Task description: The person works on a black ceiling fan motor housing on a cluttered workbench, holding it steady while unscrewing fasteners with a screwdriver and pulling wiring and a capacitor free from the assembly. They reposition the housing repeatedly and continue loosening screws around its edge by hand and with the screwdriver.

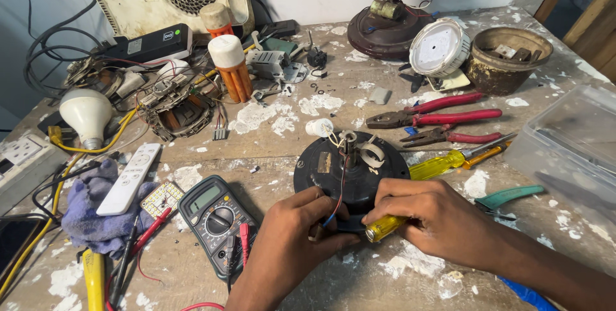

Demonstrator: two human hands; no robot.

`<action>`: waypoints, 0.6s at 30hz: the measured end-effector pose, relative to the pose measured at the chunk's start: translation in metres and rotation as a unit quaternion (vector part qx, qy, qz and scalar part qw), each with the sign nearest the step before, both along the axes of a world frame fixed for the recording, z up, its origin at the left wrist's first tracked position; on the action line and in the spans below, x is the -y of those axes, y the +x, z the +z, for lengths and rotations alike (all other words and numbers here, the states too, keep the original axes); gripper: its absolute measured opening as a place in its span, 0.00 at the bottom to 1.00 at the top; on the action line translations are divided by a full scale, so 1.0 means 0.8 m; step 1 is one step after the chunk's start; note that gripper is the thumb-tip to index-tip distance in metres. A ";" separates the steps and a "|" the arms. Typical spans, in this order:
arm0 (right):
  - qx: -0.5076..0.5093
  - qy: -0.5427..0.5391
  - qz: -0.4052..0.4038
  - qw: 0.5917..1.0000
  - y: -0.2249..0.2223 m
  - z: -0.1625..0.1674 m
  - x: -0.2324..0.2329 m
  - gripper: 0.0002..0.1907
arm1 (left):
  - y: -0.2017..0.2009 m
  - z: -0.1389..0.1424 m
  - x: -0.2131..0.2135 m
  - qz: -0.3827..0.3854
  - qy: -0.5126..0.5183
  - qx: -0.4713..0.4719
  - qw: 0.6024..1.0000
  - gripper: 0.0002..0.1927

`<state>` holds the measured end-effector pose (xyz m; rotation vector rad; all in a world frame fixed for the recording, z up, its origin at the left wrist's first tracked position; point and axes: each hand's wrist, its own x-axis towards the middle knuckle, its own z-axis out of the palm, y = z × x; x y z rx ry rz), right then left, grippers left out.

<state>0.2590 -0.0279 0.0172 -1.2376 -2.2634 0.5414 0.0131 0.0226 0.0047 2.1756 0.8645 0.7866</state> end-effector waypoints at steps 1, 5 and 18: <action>0.010 -0.018 -0.005 1.000 0.001 0.001 -0.001 0.28 | 0.000 0.000 0.000 -0.003 0.001 0.003 1.000 0.17; 0.034 -0.039 -0.002 0.999 0.004 0.006 -0.004 0.25 | -0.001 0.003 0.003 -0.017 -0.002 -0.004 1.000 0.17; 0.079 -0.027 -0.090 0.992 -0.006 0.002 0.011 0.17 | 0.004 -0.011 0.033 -0.007 0.131 -0.037 0.991 0.15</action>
